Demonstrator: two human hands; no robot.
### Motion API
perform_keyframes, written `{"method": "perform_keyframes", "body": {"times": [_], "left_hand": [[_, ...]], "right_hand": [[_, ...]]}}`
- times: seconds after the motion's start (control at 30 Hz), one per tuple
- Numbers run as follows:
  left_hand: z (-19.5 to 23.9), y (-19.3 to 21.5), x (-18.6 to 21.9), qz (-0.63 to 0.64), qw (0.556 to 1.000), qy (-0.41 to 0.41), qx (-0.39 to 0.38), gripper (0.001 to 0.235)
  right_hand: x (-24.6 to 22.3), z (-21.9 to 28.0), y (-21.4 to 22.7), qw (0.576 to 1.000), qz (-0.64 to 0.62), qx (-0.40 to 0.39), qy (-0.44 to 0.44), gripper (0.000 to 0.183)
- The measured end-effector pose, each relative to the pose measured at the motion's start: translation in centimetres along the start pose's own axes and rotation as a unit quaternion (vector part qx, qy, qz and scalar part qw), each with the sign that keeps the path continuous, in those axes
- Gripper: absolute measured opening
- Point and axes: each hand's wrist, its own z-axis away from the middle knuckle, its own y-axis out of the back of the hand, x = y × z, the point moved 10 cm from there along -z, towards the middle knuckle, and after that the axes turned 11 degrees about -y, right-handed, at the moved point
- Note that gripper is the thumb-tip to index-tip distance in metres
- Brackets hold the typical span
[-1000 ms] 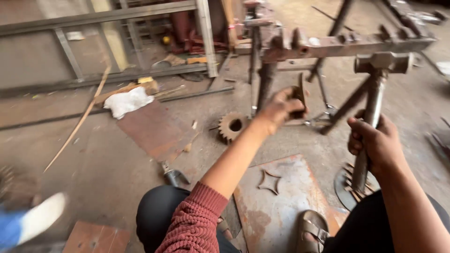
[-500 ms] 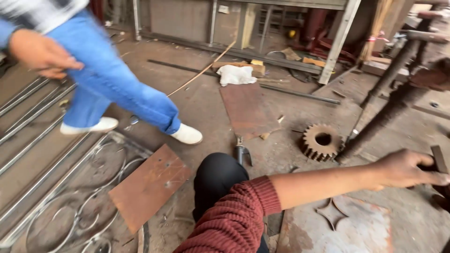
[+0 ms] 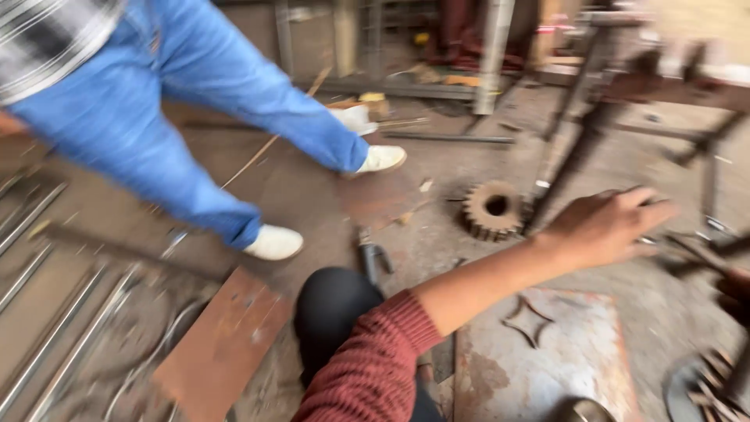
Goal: The person shapes metal strips by bending them in a jig using a hammer and by hand, then fits and aligns the curved pieces together on a metal plate template.
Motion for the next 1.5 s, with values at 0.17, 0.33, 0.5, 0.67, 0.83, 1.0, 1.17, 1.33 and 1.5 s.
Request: {"method": "perform_keyframes", "body": {"times": [0.17,0.33,0.5,0.67,0.83,1.0,1.17,1.33,1.5], "left_hand": [[-0.5,-0.2,4.5,-0.139,0.982,-0.016,-0.124,0.017],[-0.7,-0.2,4.6,-0.180,0.974,-0.001,-0.135,0.007],[-0.3,-1.8,3.0,-0.254,0.953,0.023,-0.166,0.014],[-0.9,0.3,-0.9,-0.176,0.952,0.155,-0.199,0.047],[-3.9,7.0,-2.6,-0.178,0.967,0.175,-0.044,0.048],[-5.6,8.6,-3.1,-0.222,0.961,0.166,0.010,0.040],[-6.7,10.2,-3.6,-0.258,0.947,0.156,0.113,0.041],[-7.8,9.7,-6.6,-0.282,0.932,0.184,0.136,0.038],[-8.5,8.0,-8.0,-0.329,0.924,0.148,0.129,0.031]], "right_hand": [[-1.5,-0.5,0.1,0.999,-0.025,0.020,-0.025,0.024],[-3.0,1.3,-1.6,0.998,-0.033,0.027,-0.048,0.024],[-3.5,1.4,-2.9,0.993,-0.101,0.002,-0.057,0.032],[-2.1,0.7,-2.7,0.955,-0.265,-0.045,-0.127,0.030],[-0.1,0.3,-1.6,0.937,-0.305,-0.021,-0.166,0.024],[0.4,-0.4,-1.8,0.940,-0.290,-0.031,-0.179,0.022],[0.6,-0.5,-2.3,0.942,-0.269,-0.019,-0.199,0.025],[0.2,0.2,-3.4,0.946,-0.255,-0.014,-0.201,0.025],[-1.3,1.3,-4.6,0.954,-0.246,-0.041,-0.168,0.030]]}}
